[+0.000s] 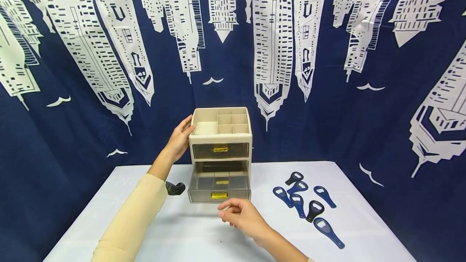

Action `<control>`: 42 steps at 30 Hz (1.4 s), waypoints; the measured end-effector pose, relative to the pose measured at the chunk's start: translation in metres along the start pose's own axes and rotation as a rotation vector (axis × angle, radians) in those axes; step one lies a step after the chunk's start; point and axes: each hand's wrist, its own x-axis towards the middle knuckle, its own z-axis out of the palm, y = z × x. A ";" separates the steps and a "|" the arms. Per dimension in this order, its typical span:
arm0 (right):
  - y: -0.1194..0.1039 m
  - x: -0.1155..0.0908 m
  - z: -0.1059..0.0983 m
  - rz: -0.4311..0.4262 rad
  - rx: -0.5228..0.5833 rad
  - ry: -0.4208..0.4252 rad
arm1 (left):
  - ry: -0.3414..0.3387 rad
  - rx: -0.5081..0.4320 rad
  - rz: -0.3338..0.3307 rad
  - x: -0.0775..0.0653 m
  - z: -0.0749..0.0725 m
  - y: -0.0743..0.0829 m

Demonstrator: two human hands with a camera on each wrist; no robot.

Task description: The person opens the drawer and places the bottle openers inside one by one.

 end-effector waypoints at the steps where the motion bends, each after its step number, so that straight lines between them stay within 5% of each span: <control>1: -0.003 -0.001 -0.003 -0.013 -0.019 -0.017 | 0.000 0.000 -0.002 0.000 0.001 0.000; 8: -0.030 -0.006 -0.031 -0.120 -0.126 -0.005 | -0.014 0.010 -0.016 -0.002 -0.002 0.001; 14: -0.054 -0.003 -0.068 -0.185 -0.328 0.094 | -0.016 -0.004 0.001 0.000 -0.001 0.004; 20: -0.059 0.004 -0.103 -0.180 -0.520 0.105 | -0.018 -0.013 -0.011 0.000 0.000 0.005; 25: -0.049 0.013 -0.127 -0.146 -0.501 0.099 | -0.016 -0.026 -0.011 -0.001 0.000 0.003; 34: -0.006 0.024 -0.165 -0.016 -0.483 0.227 | -0.032 -0.044 0.009 -0.005 0.002 0.001; 42: 0.029 0.029 -0.189 0.019 -0.514 0.205 | -0.029 -0.066 0.006 -0.003 0.002 0.003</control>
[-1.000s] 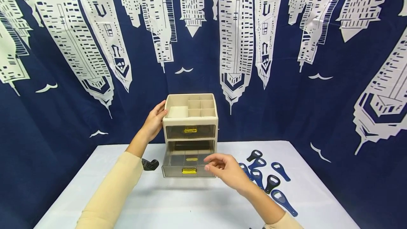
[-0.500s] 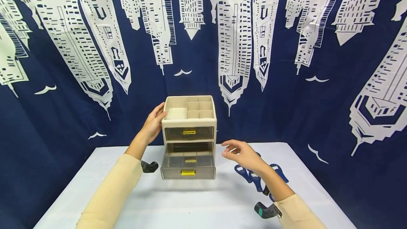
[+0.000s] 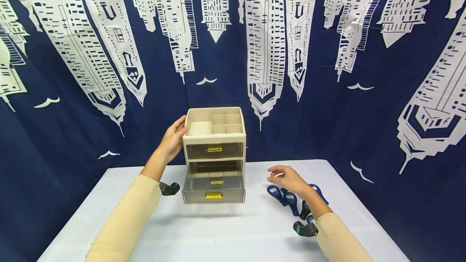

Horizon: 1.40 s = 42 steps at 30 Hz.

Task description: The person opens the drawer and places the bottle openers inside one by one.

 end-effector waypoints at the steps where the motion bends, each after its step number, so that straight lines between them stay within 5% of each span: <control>1: 0.005 0.002 0.000 0.004 -0.008 -0.001 | 0.001 -0.002 -0.002 0.000 0.000 0.000; 16: 0.051 0.005 0.011 0.116 -0.088 -0.032 | 0.000 -0.037 0.011 0.001 0.001 -0.004; 25: 0.058 0.010 0.022 0.087 -0.321 0.003 | 0.015 -0.036 0.002 0.001 -0.001 -0.004; 36: 0.049 0.012 0.027 0.128 -0.285 0.019 | 0.012 -0.027 0.002 0.001 -0.001 -0.004; 42: 0.045 0.012 0.024 0.074 -0.287 0.025 | 0.005 -0.025 0.006 0.001 -0.002 -0.003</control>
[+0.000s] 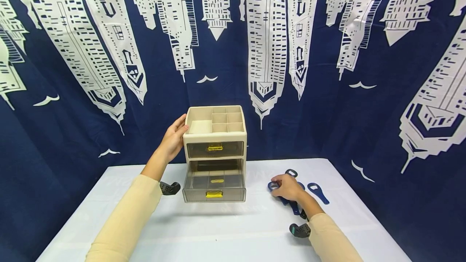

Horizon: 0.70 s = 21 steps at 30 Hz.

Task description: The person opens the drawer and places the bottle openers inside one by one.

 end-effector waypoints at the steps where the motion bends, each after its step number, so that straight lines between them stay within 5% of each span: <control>1: 0.000 0.000 -0.002 -0.012 0.004 -0.002 | -0.001 0.002 0.001 0.000 0.000 0.000; 21: -0.035 0.006 -0.045 -0.229 -0.040 -0.014 | 0.008 0.009 0.009 -0.001 0.003 0.000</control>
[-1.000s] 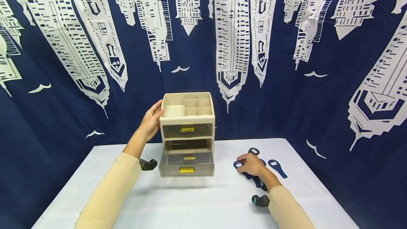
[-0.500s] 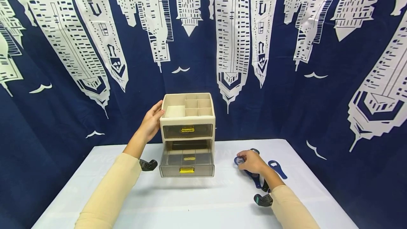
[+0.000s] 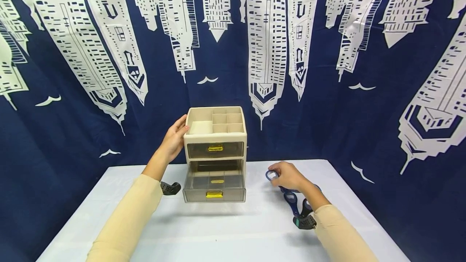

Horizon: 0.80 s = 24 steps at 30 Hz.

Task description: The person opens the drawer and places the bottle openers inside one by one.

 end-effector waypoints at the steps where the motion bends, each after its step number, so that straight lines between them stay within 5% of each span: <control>1: -0.003 0.001 -0.002 -0.014 0.000 -0.001 | 0.002 0.002 -0.002 0.000 0.000 0.000; 11: -0.048 0.003 -0.019 -0.166 0.001 0.036 | 0.008 0.013 -0.007 -0.001 -0.001 0.000; 24: -0.140 0.029 -0.019 -0.400 0.024 -0.083 | -0.002 0.013 -0.002 0.001 -0.003 -0.001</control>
